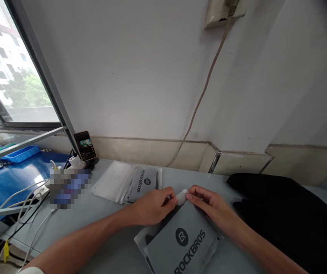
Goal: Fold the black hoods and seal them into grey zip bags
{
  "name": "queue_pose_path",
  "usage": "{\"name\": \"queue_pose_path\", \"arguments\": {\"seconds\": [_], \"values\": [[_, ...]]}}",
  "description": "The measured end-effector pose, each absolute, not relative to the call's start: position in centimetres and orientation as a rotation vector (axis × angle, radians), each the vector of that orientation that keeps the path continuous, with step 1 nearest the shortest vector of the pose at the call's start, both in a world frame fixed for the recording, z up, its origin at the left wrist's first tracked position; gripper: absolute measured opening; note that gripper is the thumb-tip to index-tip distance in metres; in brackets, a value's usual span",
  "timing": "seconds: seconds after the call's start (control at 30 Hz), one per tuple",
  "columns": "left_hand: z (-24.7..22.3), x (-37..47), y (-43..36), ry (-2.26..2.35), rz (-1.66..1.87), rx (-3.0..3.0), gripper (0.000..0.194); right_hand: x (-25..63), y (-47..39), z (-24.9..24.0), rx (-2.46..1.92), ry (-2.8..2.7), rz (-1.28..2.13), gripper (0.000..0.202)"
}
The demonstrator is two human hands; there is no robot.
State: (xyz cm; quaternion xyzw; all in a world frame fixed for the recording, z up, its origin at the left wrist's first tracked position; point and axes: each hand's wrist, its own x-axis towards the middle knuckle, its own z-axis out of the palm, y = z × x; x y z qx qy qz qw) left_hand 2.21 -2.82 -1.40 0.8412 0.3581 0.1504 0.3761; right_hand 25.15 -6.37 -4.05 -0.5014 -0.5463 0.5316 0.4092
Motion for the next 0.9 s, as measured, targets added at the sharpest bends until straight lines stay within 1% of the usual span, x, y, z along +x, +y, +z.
{"name": "queue_pose_path", "arguments": {"seconds": [0.17,0.3,0.37,0.57,0.73,0.9], "values": [[-1.7,2.5,-3.0,0.935,0.46,2.085,0.039,24.9,-6.6,-4.5,-1.241,-1.461,1.305,0.049],[-2.7,3.0,-3.1,0.903,0.537,2.062,0.028,24.1,-7.3,-4.5,-1.171,-1.567,1.329,0.046],[-3.0,3.1,-3.1,0.881,0.555,2.059,0.025,23.8,-7.5,-4.4,-1.165,-1.565,1.343,0.045],[-2.5,2.9,-3.0,0.86,0.522,2.019,0.03,24.0,-7.5,-3.9,-1.223,-1.486,1.357,0.045],[-0.8,2.0,-2.4,0.826,0.422,2.035,0.036,25.4,-6.6,-3.8,-1.297,-1.437,1.168,0.045],[0.2,0.2,-0.2,0.796,0.389,1.942,0.041,27.9,-5.0,-4.0,-1.377,-1.149,0.902,0.035]]}}
